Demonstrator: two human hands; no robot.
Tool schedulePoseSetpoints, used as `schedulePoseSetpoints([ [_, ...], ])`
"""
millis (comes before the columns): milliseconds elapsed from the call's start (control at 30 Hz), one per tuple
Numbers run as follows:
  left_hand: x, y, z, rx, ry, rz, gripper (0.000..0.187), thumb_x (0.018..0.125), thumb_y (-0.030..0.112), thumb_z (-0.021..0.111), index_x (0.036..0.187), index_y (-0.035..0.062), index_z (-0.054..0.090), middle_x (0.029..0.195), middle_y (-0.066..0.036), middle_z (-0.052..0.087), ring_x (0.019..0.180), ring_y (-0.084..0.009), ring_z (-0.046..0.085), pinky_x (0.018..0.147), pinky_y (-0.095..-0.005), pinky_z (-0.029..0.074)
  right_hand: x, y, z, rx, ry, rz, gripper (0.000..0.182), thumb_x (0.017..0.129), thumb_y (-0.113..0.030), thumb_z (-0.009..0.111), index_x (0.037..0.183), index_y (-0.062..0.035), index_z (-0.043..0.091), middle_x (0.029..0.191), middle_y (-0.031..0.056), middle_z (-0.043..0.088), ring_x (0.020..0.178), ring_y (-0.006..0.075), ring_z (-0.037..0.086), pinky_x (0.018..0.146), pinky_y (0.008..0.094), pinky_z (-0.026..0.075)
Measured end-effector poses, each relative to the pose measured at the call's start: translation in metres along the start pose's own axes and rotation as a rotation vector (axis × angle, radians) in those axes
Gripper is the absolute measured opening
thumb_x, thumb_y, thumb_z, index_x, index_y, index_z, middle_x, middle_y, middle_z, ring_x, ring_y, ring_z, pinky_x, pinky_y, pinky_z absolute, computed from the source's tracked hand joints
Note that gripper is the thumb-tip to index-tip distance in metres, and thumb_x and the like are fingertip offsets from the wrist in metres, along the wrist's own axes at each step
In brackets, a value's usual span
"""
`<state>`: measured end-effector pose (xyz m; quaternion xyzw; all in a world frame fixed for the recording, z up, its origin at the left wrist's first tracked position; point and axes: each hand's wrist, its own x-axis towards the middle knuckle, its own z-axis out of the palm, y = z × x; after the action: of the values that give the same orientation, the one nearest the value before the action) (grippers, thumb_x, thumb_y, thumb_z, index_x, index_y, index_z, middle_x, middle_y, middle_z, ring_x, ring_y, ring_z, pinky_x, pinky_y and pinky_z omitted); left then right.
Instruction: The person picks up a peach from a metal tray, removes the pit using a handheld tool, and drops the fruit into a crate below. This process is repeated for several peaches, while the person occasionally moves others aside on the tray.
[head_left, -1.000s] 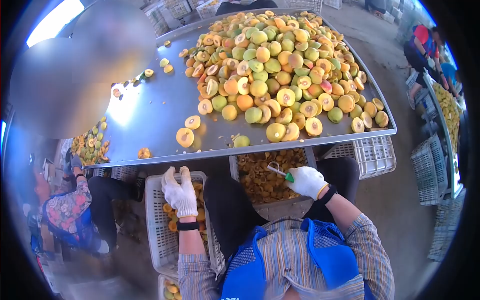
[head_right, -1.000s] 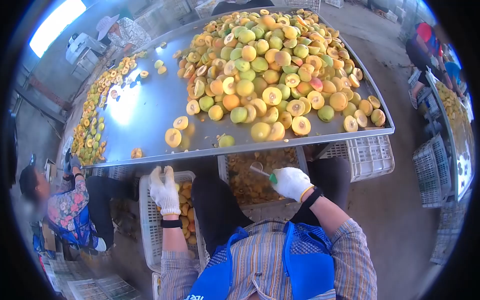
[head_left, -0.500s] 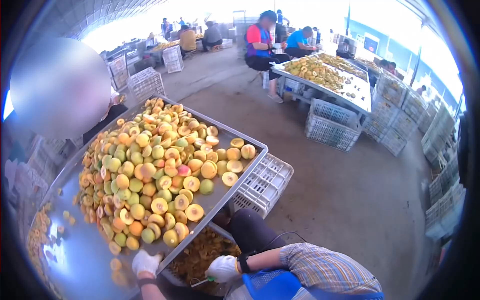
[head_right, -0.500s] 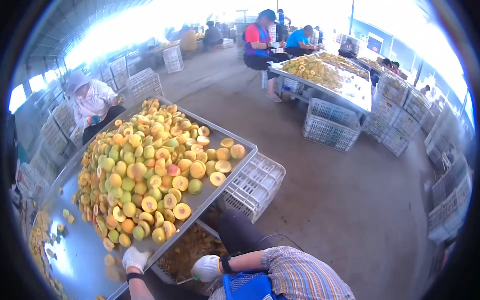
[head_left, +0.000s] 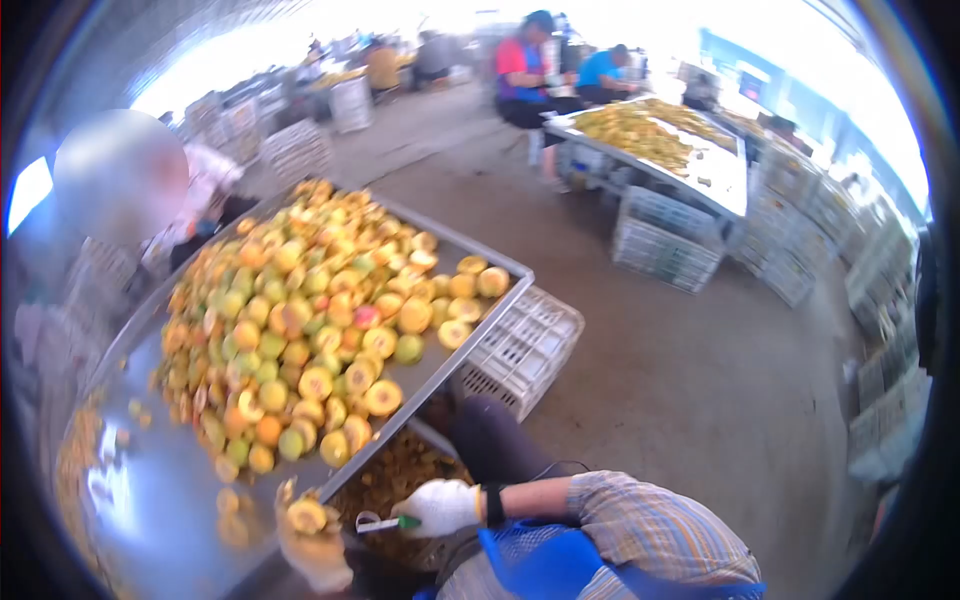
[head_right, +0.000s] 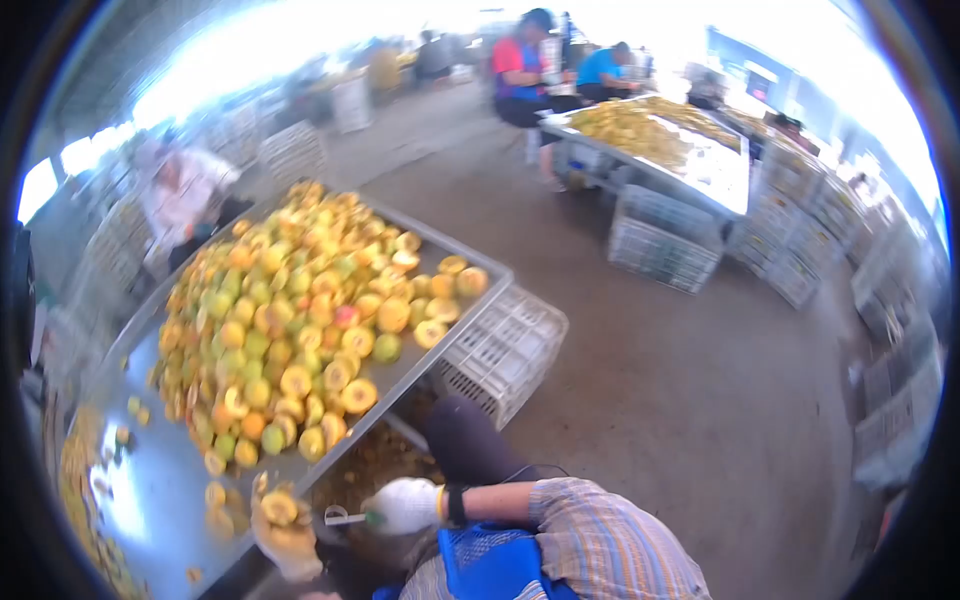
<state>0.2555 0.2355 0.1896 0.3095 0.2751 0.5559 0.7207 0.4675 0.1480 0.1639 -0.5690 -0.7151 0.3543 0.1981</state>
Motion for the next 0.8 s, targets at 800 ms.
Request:
schedulePoseSetpoints([
  [800, -0.038, -0.036, 0.061, -0.090, 0.216, -0.177, 0.063, 0.100, 0.057, 0.044, 0.091, -0.0012, 0.066, 0.080, -0.017, 0.067, 0.073, -0.0279, 0.067, 0.064, -0.0374, 0.058, -0.017, -0.019, -0.010, -0.145, 0.164, -0.091, 0.030, 0.081, -0.031, 0.073, 0.103, -0.0100, 0.069, 0.071, 0.0148, 0.068, 0.065, 0.0342, 0.068, 0.059, 0.0422, 0.056],
])
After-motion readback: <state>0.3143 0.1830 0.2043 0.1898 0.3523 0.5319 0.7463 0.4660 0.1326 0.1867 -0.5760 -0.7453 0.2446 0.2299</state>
